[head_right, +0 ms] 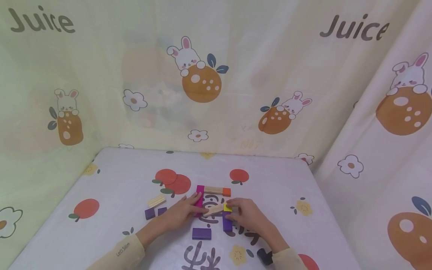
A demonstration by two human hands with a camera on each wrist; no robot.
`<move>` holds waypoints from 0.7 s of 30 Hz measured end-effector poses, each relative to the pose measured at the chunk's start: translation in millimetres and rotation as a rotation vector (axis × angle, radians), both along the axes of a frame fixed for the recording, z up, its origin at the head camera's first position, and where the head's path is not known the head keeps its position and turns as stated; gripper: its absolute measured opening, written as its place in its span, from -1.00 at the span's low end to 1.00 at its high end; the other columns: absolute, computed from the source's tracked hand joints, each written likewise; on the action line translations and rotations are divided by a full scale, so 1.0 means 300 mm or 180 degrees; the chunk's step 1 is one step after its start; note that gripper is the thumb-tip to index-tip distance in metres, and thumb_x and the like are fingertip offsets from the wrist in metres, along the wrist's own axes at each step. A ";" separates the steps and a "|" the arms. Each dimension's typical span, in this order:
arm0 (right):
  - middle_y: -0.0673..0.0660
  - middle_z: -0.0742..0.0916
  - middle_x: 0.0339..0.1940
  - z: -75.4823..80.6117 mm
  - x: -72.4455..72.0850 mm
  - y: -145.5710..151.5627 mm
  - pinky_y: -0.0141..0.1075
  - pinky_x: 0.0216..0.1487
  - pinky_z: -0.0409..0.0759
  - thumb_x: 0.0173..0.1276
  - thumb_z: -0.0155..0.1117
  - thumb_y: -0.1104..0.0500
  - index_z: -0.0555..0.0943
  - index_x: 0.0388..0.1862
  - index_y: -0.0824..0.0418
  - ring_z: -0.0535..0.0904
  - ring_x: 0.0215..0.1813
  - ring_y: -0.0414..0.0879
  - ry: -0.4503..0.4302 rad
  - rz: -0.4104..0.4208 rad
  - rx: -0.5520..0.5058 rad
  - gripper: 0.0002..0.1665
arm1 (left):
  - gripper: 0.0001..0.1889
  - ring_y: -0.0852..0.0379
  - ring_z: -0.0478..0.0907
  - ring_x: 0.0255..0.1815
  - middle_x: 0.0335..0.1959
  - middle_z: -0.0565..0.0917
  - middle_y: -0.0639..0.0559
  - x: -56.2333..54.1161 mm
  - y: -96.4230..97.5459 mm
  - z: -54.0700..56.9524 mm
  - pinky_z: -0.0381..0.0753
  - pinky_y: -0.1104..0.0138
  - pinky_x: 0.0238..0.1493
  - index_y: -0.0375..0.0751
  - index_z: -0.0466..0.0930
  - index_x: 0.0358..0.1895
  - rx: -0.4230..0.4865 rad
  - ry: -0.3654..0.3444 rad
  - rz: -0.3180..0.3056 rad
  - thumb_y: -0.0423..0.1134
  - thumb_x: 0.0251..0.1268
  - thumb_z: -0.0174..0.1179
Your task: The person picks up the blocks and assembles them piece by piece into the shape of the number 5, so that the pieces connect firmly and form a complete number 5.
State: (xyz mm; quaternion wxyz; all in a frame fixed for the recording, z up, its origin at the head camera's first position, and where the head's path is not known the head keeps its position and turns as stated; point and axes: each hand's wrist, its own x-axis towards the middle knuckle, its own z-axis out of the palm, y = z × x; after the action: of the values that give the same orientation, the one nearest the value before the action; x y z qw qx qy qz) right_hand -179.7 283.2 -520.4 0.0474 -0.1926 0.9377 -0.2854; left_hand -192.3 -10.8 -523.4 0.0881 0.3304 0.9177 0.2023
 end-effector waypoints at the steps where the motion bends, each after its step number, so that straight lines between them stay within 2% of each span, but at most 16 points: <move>1: 0.12 0.81 0.24 -0.003 -0.002 0.002 -0.46 -0.38 0.44 0.32 0.58 0.03 0.80 0.13 0.15 0.42 -0.40 -0.34 -0.0022 -0.0009 -0.0003 -0.56 | -0.56 -0.19 0.13 0.76 0.70 0.25 -0.16 0.000 0.000 0.001 0.21 -0.24 0.66 0.27 0.68 0.34 -0.0006 -0.0008 0.0006 -0.32 0.63 0.09; 10: 0.00 0.84 0.19 -0.011 -0.013 0.006 -0.44 -0.38 0.38 0.22 0.66 -0.04 0.83 0.10 0.02 0.44 -0.38 -0.25 -0.0266 -0.0341 -0.0042 -0.53 | -0.57 -0.22 0.19 0.73 0.68 0.31 -0.18 0.000 0.009 0.015 0.25 -0.27 0.63 0.25 0.71 0.31 -0.0046 0.0031 -0.0020 -0.33 0.59 0.15; 14: -0.03 0.84 0.17 -0.014 -0.014 0.003 -0.43 -0.38 0.37 0.18 0.68 -0.04 0.85 0.06 -0.01 0.44 -0.37 -0.22 -0.0363 -0.0469 -0.0088 -0.55 | -0.58 -0.24 0.26 0.70 0.65 0.37 -0.19 -0.003 0.012 0.019 0.30 -0.28 0.60 0.24 0.72 0.30 -0.0098 0.0147 -0.0056 -0.34 0.57 0.18; 21: -0.08 0.85 0.15 -0.012 -0.020 0.000 -0.43 -0.39 0.32 0.14 0.69 -0.06 0.86 0.03 -0.09 0.42 -0.38 -0.20 -0.0447 -0.0606 -0.0046 -0.56 | -0.58 -0.30 0.34 0.64 0.59 0.45 -0.21 0.001 -0.002 0.033 0.37 -0.18 0.59 0.06 0.70 0.33 0.0075 0.0377 -0.0085 -0.34 0.49 0.27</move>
State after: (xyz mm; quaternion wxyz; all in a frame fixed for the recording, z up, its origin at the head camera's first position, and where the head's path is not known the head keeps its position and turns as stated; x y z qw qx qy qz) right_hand -185.7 283.2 -524.0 0.0843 -0.0825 0.9440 -0.3082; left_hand -192.0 -11.3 -513.5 0.0324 0.3550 0.9143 0.1921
